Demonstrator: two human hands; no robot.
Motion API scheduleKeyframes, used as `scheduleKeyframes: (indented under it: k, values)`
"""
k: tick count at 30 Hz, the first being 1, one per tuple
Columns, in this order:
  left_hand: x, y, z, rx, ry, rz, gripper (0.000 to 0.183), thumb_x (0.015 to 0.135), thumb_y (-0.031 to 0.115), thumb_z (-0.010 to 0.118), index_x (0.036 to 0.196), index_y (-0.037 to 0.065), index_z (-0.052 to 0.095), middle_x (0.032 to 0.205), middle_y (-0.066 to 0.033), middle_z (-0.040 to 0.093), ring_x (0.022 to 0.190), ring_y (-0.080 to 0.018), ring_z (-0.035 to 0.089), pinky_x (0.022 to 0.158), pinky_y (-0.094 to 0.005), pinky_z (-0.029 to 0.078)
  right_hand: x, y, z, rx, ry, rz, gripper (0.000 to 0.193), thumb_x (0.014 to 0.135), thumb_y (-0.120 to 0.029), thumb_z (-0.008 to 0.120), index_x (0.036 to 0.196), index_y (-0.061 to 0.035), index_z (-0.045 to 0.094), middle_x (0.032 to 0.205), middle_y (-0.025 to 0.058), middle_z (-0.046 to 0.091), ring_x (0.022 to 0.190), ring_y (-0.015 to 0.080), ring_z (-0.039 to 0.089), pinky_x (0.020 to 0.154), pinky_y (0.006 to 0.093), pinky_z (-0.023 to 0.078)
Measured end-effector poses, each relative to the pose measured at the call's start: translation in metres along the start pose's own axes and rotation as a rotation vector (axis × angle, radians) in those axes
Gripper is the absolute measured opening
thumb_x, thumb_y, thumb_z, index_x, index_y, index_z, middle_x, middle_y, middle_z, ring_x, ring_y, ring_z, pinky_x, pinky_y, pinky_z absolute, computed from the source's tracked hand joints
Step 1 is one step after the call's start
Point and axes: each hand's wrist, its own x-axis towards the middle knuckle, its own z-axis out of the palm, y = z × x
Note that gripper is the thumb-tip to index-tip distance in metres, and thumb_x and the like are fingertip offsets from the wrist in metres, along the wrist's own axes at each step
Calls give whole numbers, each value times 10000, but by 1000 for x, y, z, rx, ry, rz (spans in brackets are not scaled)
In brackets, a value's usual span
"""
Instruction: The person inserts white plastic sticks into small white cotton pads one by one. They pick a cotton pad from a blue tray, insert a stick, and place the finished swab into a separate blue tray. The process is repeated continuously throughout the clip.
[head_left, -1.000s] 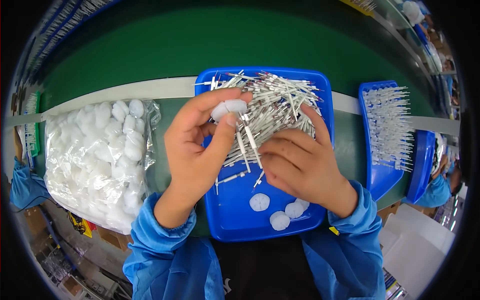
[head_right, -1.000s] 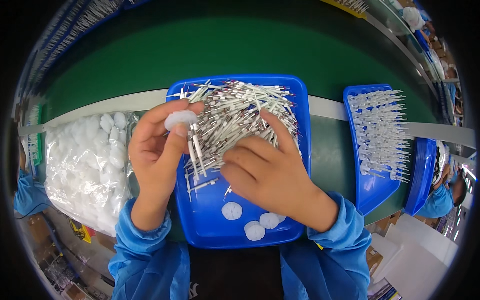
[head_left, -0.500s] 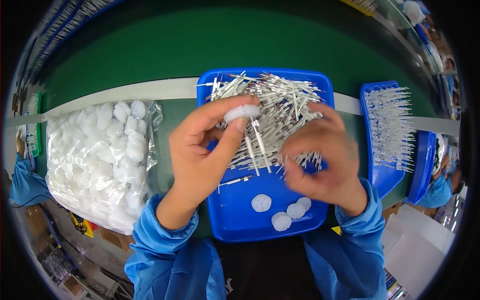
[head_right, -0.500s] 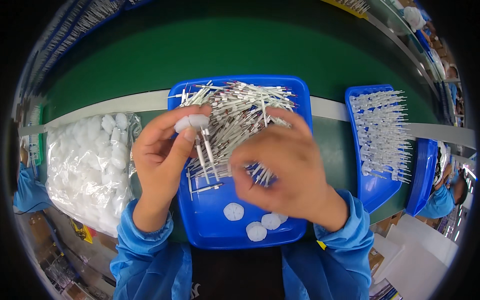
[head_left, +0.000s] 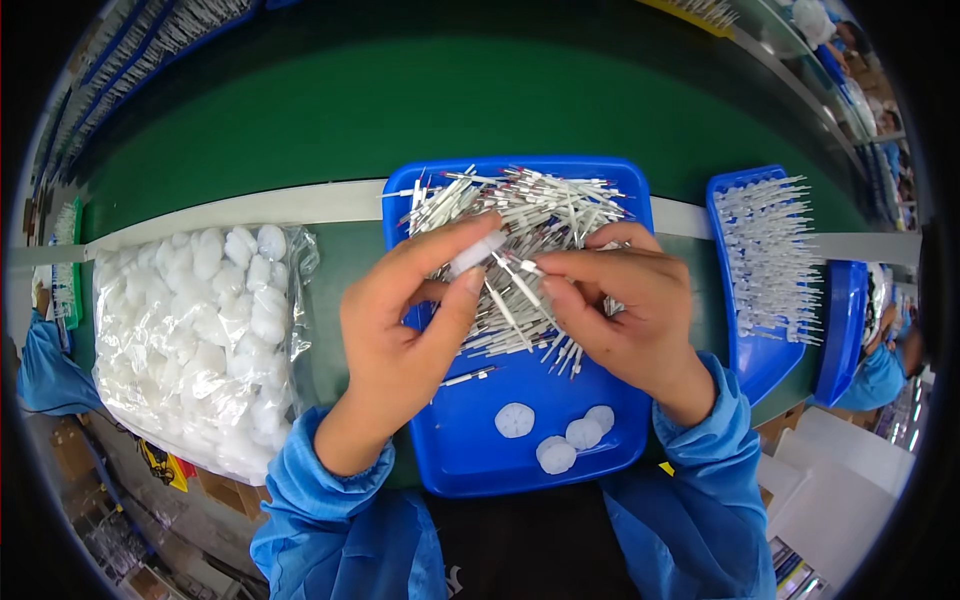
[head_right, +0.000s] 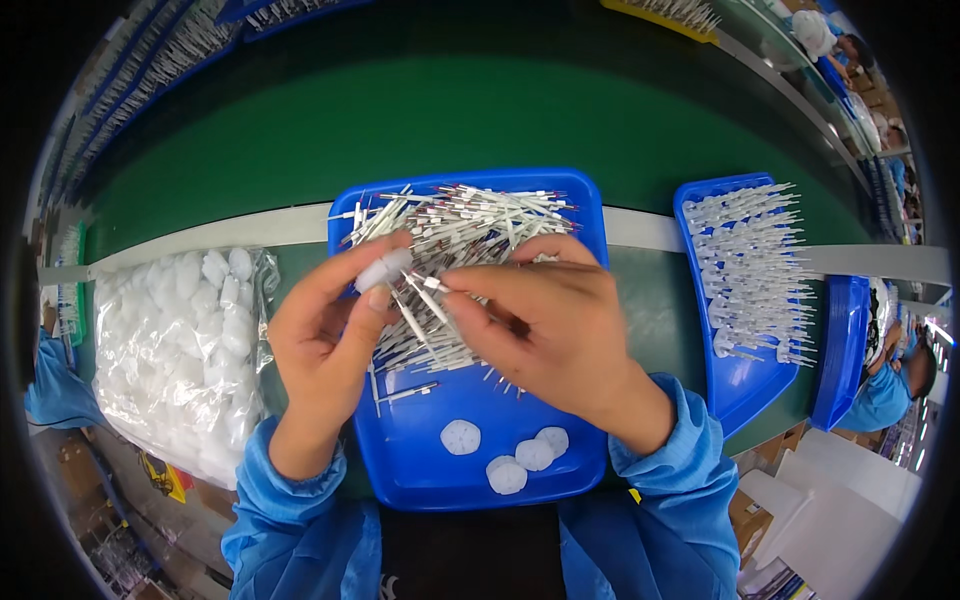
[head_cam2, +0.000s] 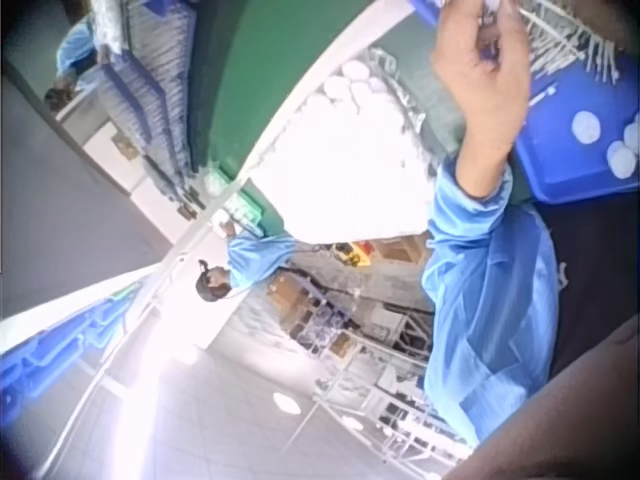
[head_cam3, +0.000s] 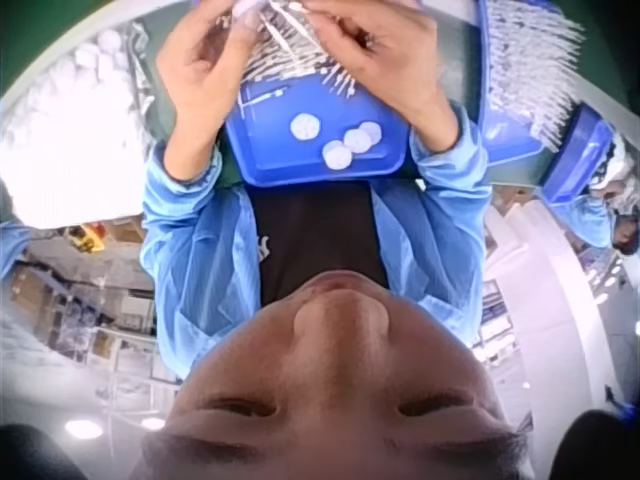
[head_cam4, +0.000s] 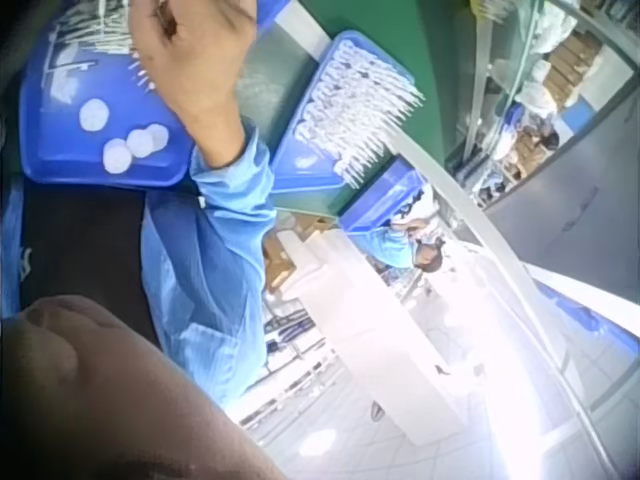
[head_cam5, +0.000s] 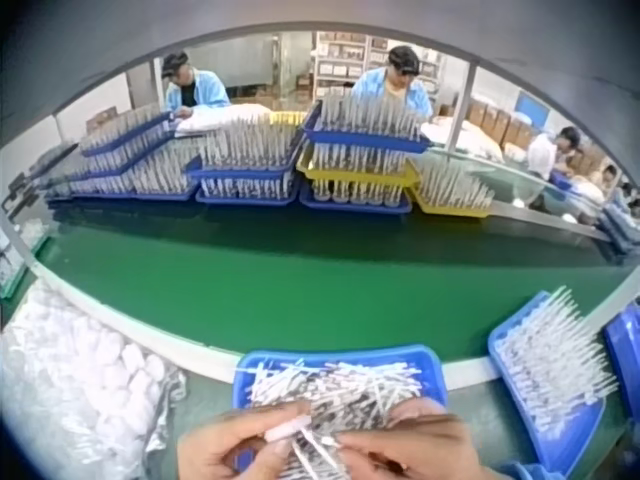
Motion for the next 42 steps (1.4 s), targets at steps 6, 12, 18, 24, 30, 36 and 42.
scheduleKeyframes:
  k: [6, 12, 18, 24, 30, 36, 42]
  values:
    - [4, -5, 3, 227, 71, 195, 366, 919, -94, 716, 1265, 15, 770, 1268, -146, 785, 1067, -247, 757, 805, -302, 630, 1, 0, 7, 60, 11, -7, 157, 860, -95, 865, 1001, -66, 804, 688, 54, 717, 583, 211, 689, 660, 336, 547]
    - [7, -3, 0, 516, -1, 348, 384, 860, -78, 772, 1227, 31, 789, 1157, -137, 812, 924, -269, 775, 764, -309, 613, 0, 2, 6, -57, -36, -10, 171, 850, -171, 885, 949, -82, 778, 689, 44, 714, 580, 219, 689, 587, 338, 524]
    - [-3, 17, 9, 763, 12, 409, 418, 811, -75, 812, 1223, -8, 782, 1102, -150, 816, 783, -266, 768, 687, -324, 601, -3, -5, 7, -219, 85, -130, 149, 843, -137, 868, 944, -81, 775, 742, 22, 741, 590, 202, 693, 570, 327, 528]
    - [-11, 20, 14, 710, 33, 337, 445, 804, -65, 830, 1243, -13, 774, 1059, -155, 815, 733, -267, 744, 671, -340, 596, 0, -6, 9, -170, 105, -218, 155, 831, -92, 852, 965, -62, 781, 784, 32, 756, 609, 200, 706, 571, 314, 529]
    - [0, 17, 7, 272, 75, 60, 462, 783, 80, 915, 1222, 30, 780, 1190, -147, 789, 983, -253, 705, 727, -302, 574, 4, -9, -1, -106, 21, -74, 214, 805, -109, 894, 990, -68, 796, 894, 37, 783, 747, 229, 744, 689, 326, 553]
    - [2, 23, 2, 568, 15, 314, 492, 703, 92, 945, 1168, 80, 784, 1152, -85, 757, 1032, -300, 676, 903, -392, 526, 7, 0, -4, 452, -2, 116, 345, 835, -19, 854, 1167, -40, 760, 977, 45, 759, 923, 175, 732, 847, 326, 543]
    - [1, 18, 5, 581, 15, 447, 517, 688, 30, 927, 1184, 74, 785, 1205, -90, 748, 1031, -287, 684, 883, -375, 534, -1, -3, -4, 590, -107, 216, 312, 889, 23, 813, 1187, -12, 724, 991, 50, 749, 912, 97, 703, 817, 278, 552]
